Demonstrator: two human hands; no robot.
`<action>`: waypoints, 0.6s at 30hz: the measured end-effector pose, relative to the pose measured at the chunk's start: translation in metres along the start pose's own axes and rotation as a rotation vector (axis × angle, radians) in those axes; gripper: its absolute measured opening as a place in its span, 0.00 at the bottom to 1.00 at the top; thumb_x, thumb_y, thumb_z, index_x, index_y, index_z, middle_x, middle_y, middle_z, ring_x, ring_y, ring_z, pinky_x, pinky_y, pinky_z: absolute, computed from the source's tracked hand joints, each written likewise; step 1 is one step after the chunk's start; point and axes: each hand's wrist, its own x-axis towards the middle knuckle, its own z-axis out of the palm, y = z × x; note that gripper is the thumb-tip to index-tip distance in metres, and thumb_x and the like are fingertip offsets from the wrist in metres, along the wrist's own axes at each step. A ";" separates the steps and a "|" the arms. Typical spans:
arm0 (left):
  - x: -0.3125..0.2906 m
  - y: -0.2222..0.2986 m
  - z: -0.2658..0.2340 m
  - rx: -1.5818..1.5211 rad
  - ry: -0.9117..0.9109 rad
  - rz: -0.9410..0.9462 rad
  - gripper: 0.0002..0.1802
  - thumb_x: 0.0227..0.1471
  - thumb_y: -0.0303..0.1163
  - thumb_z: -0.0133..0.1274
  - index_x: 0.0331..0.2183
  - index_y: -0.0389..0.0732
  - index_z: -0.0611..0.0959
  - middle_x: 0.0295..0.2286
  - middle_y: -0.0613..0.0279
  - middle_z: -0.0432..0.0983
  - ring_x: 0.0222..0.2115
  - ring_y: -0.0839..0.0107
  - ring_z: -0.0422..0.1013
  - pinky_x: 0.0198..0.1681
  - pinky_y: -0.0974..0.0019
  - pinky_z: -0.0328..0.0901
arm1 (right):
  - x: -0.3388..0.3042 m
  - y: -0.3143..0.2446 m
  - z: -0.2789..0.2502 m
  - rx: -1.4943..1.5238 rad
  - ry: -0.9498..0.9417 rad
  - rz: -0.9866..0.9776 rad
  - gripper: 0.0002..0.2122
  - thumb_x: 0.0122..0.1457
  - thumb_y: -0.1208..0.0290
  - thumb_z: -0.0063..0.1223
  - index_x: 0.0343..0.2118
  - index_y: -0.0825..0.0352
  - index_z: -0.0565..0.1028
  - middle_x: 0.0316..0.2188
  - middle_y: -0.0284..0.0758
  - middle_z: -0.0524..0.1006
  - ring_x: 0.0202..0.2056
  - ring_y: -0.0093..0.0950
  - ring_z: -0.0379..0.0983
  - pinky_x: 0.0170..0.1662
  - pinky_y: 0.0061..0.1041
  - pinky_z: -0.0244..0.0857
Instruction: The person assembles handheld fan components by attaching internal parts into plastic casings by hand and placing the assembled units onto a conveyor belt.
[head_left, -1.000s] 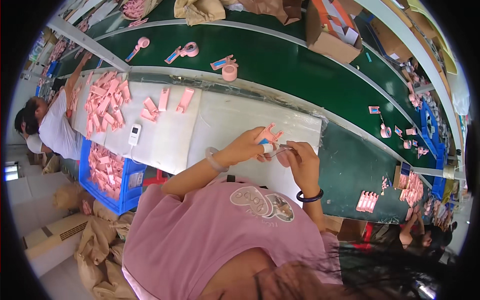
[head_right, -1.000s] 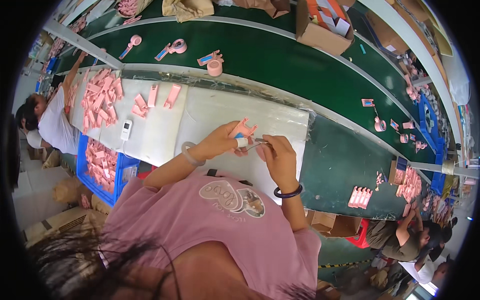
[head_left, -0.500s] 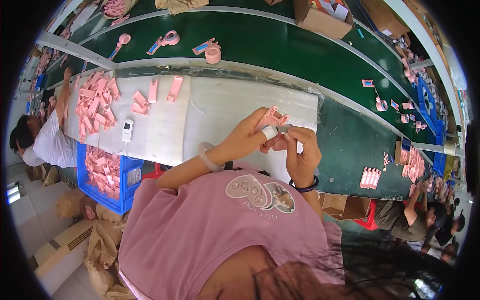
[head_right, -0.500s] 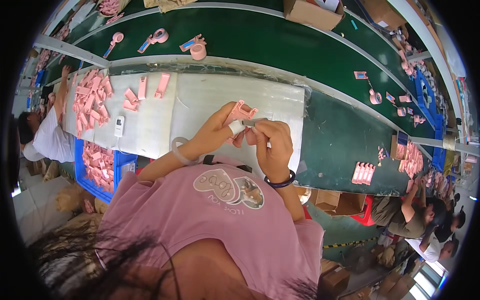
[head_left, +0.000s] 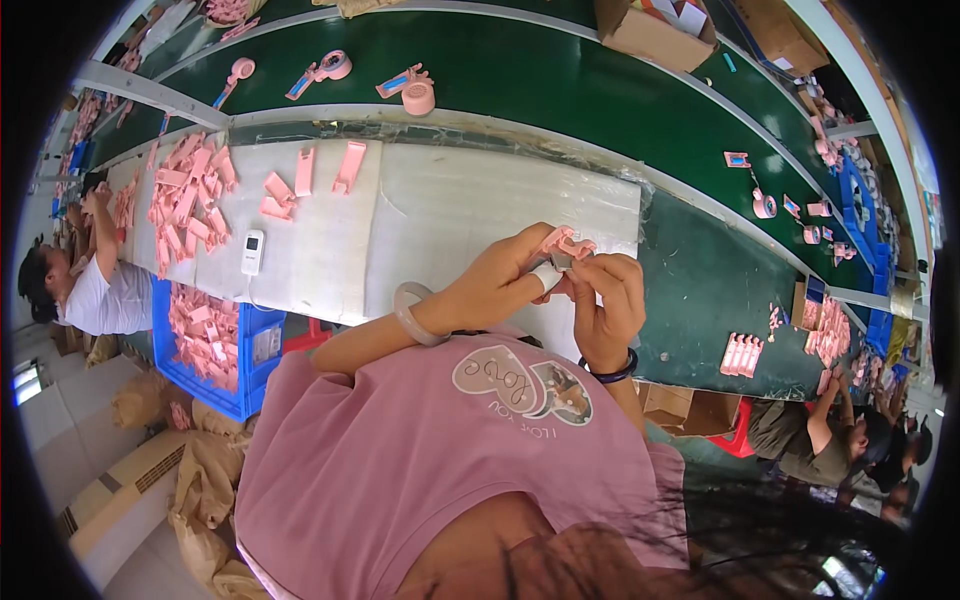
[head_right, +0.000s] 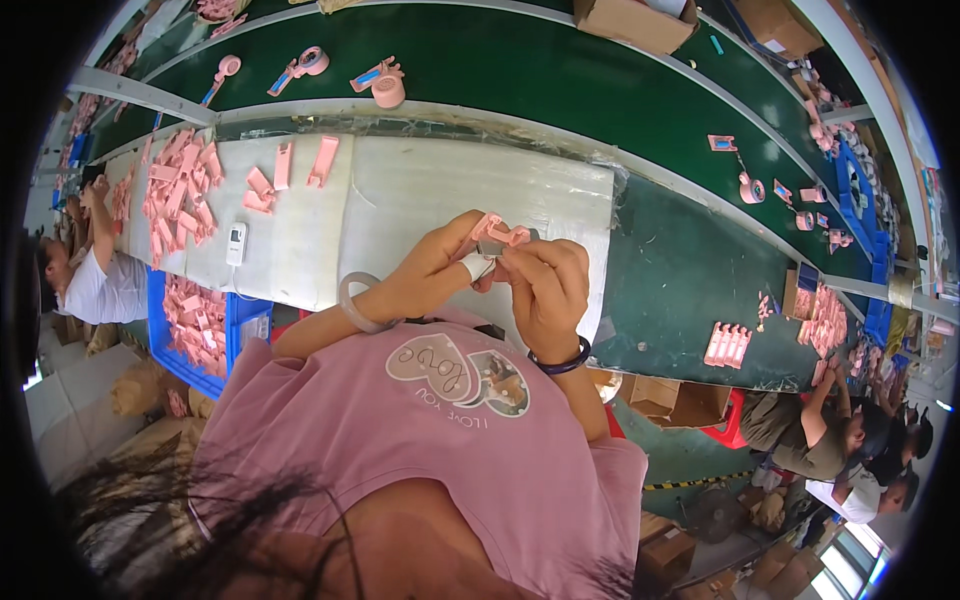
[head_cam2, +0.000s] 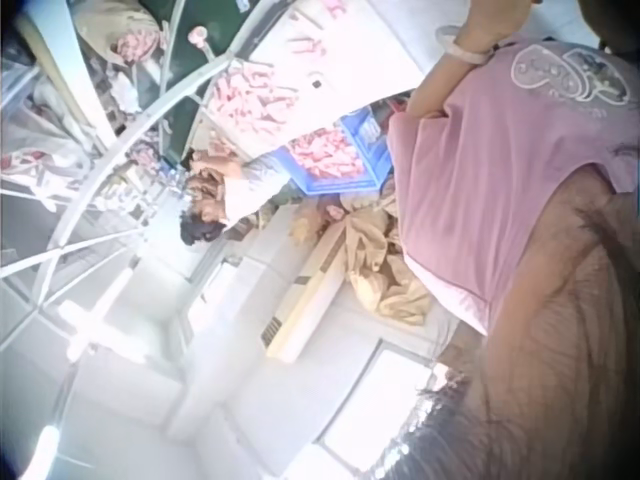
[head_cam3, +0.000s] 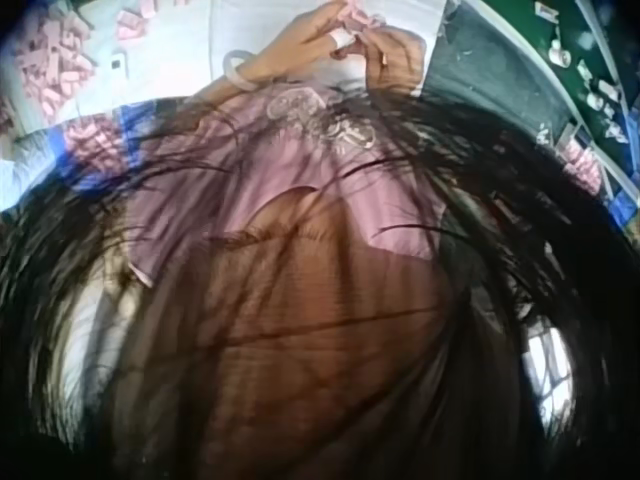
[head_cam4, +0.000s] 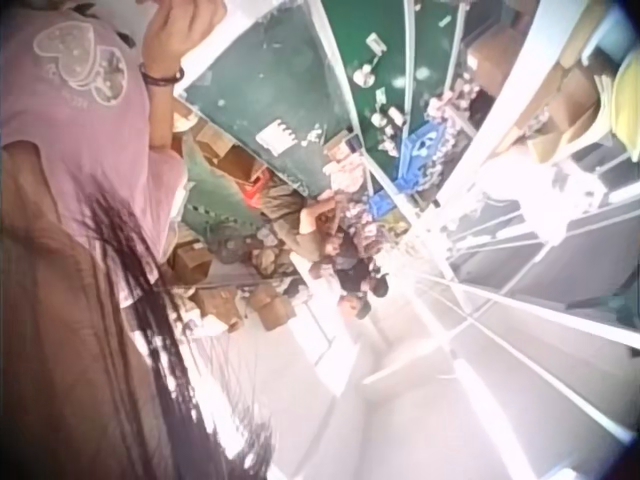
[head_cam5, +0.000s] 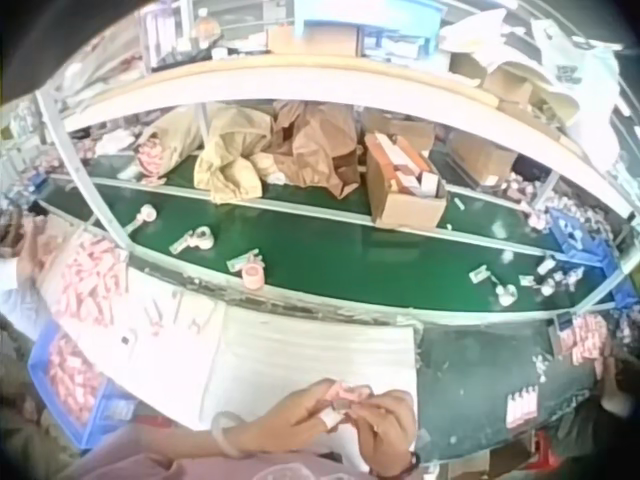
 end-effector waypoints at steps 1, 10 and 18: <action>0.000 0.000 0.001 -0.002 0.002 -0.002 0.29 0.43 0.15 0.32 0.50 0.33 0.67 0.40 0.61 0.68 0.30 0.76 0.62 0.32 0.72 0.61 | 0.000 0.000 0.000 -0.003 -0.001 -0.003 0.11 0.44 0.83 0.62 0.32 0.66 0.77 0.31 0.34 0.74 0.32 0.33 0.68 0.35 0.29 0.63; 0.003 -0.002 0.003 0.034 0.011 0.205 0.23 0.48 0.17 0.36 0.48 0.34 0.69 0.33 0.62 0.70 0.30 0.78 0.64 0.30 0.74 0.62 | -0.001 0.001 0.001 0.010 -0.015 0.010 0.11 0.44 0.83 0.62 0.32 0.66 0.77 0.30 0.34 0.74 0.33 0.33 0.68 0.35 0.28 0.63; 0.002 -0.009 0.006 0.000 0.008 0.217 0.17 0.57 0.24 0.45 0.49 0.35 0.68 0.38 0.59 0.73 0.38 0.74 0.69 0.40 0.71 0.67 | 0.001 0.000 0.001 0.017 -0.033 0.021 0.11 0.45 0.83 0.61 0.32 0.67 0.76 0.30 0.34 0.74 0.32 0.33 0.68 0.35 0.28 0.62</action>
